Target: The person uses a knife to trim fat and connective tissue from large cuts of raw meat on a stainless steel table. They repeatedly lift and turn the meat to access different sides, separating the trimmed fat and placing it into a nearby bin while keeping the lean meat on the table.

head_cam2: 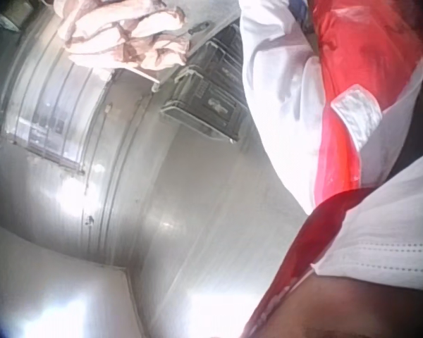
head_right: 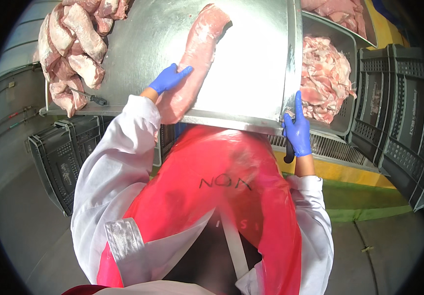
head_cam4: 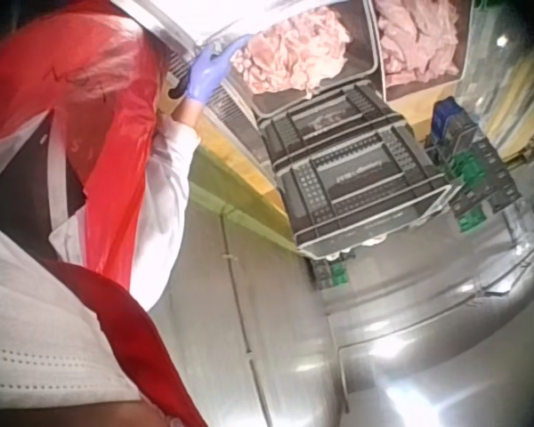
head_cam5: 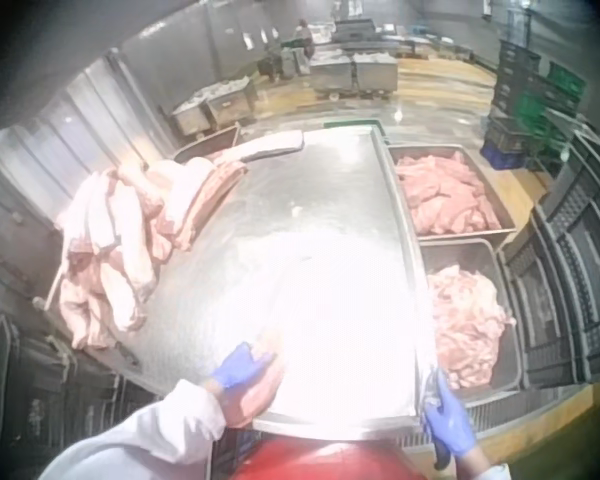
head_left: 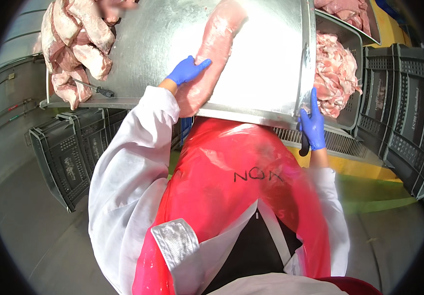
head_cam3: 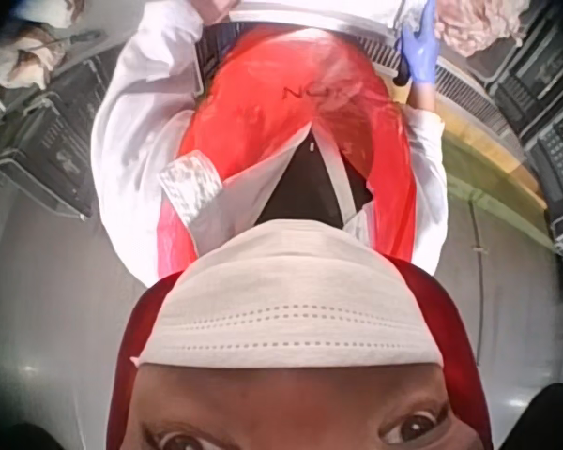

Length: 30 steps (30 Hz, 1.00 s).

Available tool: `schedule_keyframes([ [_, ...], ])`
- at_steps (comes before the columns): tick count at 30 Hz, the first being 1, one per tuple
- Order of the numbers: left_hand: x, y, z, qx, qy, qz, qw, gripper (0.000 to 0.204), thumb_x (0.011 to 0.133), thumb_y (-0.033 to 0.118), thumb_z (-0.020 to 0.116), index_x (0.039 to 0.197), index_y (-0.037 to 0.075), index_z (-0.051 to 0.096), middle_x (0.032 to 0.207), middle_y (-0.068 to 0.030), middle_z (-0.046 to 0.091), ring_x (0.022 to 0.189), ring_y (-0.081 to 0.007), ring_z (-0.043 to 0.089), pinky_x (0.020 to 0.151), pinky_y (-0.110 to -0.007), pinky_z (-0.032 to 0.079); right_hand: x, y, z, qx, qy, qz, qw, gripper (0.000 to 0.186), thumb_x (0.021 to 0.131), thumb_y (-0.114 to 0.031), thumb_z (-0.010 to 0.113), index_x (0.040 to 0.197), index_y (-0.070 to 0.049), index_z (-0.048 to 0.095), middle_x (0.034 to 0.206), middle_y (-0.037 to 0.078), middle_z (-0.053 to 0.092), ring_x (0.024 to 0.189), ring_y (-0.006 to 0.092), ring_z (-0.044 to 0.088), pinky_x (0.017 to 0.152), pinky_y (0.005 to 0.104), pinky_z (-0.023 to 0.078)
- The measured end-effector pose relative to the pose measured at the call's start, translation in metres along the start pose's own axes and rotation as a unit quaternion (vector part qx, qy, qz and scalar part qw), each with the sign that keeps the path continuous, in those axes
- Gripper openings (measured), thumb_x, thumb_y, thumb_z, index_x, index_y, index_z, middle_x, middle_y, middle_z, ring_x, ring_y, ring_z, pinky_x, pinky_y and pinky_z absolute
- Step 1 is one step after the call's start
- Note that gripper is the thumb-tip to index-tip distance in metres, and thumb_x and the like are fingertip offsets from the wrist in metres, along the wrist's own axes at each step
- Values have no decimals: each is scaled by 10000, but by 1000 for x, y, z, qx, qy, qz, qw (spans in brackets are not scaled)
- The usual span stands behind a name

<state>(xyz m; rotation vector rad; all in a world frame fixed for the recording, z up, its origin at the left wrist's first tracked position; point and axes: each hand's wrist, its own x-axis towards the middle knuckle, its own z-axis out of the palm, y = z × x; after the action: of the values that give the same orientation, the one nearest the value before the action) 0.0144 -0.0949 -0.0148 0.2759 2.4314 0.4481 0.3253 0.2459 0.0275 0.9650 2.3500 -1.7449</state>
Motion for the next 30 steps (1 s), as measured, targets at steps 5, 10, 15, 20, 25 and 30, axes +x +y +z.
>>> schedule_keyframes([
  [5, 119, 37, -68, -26, 126, 161, 979, 764, 852, 637, 643, 1287, 10, 611, 1231, -235, 666, 1149, -356, 641, 992, -410, 493, 41, -37, 19, -49, -6, -34, 998, 796, 949, -49, 535, 1620, -273, 169, 673, 22, 561, 569, 85, 511, 521, 270, 465],
  [10, 244, 89, -81, -131, -12, 183, 974, 520, 856, 478, 712, 1183, 78, 662, 1055, -121, 698, 957, -225, 657, 870, -349, 516, 81, -92, 53, -12, 6, -7, 1000, 812, 940, -46, 543, 1622, -270, 162, 678, -10, 534, 554, 73, 484, 508, 248, 448],
  [15, 257, 110, -94, -5, -66, 355, 932, 351, 861, 396, 703, 966, 61, 691, 877, -68, 674, 804, -160, 611, 776, -309, 502, 103, -121, 97, 38, 43, 11, 998, 830, 939, -39, 539, 1624, -277, 136, 687, 13, 561, 554, 77, 516, 504, 267, 461],
  [20, 255, 119, -95, -90, -21, 312, 945, 281, 841, 321, 690, 937, 56, 684, 870, -68, 680, 806, -171, 622, 770, -324, 507, 161, -143, 129, 0, 53, 11, 999, 835, 921, -70, 569, 1625, -212, 144, 754, 30, 589, 569, 101, 552, 485, 269, 456],
  [25, 263, 130, -99, -90, -69, 339, 934, 292, 820, 314, 697, 953, 55, 675, 888, -93, 688, 833, -199, 644, 781, -343, 512, 220, -161, 148, 84, 88, -17, 992, 817, 934, -62, 569, 1622, -183, 144, 832, 69, 620, 581, 130, 575, 486, 290, 480],
  [30, 267, 130, -89, -82, -53, 381, 919, 233, 828, 262, 658, 858, 33, 627, 765, -77, 626, 718, -179, 566, 698, -345, 476, 250, -157, 162, 97, 106, -20, 989, 813, 947, -23, 534, 1624, -200, 121, 810, 65, 641, 601, 130, 607, 529, 302, 529],
])
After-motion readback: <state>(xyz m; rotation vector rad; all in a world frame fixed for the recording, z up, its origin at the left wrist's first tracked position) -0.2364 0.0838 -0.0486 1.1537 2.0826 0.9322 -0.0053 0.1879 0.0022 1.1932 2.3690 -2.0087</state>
